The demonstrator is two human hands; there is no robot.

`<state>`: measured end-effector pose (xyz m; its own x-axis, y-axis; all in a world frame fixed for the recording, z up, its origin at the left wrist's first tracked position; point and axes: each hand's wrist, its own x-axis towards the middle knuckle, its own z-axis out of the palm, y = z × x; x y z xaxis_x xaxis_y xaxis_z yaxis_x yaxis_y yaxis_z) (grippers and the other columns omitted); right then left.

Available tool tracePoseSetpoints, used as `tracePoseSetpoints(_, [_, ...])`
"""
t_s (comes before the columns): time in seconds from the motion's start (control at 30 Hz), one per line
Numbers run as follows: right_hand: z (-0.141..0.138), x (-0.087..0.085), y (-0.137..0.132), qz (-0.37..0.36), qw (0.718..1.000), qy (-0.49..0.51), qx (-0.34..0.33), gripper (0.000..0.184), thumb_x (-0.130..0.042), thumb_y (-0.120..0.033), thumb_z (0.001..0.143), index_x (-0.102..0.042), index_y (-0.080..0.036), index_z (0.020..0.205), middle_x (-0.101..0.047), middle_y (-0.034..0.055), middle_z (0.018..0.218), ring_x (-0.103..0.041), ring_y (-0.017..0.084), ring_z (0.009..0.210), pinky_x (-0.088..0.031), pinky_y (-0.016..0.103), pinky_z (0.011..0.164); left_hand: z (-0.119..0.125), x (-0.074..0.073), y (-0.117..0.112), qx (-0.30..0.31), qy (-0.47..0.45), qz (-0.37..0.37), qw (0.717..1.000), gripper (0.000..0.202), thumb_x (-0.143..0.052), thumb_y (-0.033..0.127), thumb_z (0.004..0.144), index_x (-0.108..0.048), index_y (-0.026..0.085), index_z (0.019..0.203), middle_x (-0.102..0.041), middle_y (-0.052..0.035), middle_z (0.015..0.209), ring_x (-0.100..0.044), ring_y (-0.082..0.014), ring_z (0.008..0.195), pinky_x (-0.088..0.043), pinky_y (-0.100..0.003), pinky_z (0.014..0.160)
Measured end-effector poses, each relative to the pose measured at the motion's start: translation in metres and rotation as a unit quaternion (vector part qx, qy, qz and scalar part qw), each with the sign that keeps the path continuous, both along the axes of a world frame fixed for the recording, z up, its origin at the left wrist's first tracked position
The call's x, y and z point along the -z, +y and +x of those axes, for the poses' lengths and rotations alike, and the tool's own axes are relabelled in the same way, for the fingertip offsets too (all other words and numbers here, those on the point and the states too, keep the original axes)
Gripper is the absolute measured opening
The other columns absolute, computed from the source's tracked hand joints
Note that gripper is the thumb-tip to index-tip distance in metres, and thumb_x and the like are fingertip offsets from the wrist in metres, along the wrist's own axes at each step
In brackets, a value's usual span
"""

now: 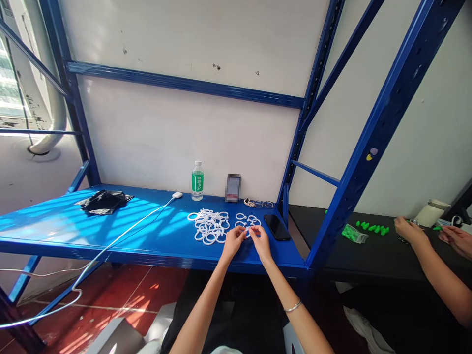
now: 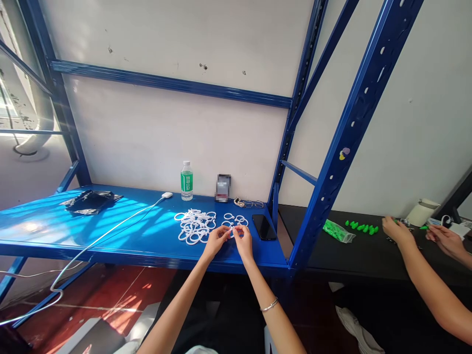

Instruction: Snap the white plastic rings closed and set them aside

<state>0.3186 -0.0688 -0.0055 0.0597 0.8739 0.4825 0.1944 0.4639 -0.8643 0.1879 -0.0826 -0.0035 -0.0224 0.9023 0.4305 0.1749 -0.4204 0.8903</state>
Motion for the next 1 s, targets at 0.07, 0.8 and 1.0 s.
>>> tracePoseSetpoints(0.07, [0.0007, -0.0004, -0.0006, -0.003, 1.0, 0.006, -0.003, 0.032, -0.06, -0.05, 0.076, -0.064, -0.019, 0.081, -0.065, 0.0073, 0.089, -0.061, 0.023, 0.081, -0.05, 0.032, 0.071, -0.0002, -0.0007, -0.0006, 0.0, -0.006, 0.001, 1.0, 0.034, -0.053, 0.047, 0.08, -0.063, 0.015, 0.085, -0.062, -0.0022, 0.062, -0.057, -0.0156, 0.057, -0.047, -0.026, 0.058])
tracePoseSetpoints(0.8, [-0.0005, -0.0031, -0.0036, -0.033, 0.992, 0.063, -0.107, 0.037, -0.068, -0.052, 0.069, -0.059, -0.017, 0.08, -0.065, 0.0043, 0.072, -0.062, 0.018, 0.064, -0.05, 0.027, 0.054, -0.0024, 0.0022, 0.0014, -0.026, -0.029, -0.017, 0.999, 0.038, -0.058, 0.047, 0.077, -0.069, 0.014, 0.093, -0.07, -0.0088, 0.087, -0.064, -0.0183, 0.069, -0.053, -0.028, 0.063])
tracePoseSetpoints(1.0, [0.0001, -0.0053, -0.006, -0.044, 0.989, 0.057, -0.128, 0.041, -0.067, -0.05, 0.07, -0.06, -0.018, 0.094, -0.067, 0.0045, 0.072, -0.061, 0.016, 0.058, -0.051, 0.029, 0.057, -0.0034, 0.0017, 0.0006, -0.005, -0.039, -0.012, 0.999, 0.033, -0.06, 0.042, 0.078, -0.07, 0.016, 0.094, -0.072, -0.0087, 0.089, -0.067, -0.0197, 0.074, -0.054, -0.029, 0.066])
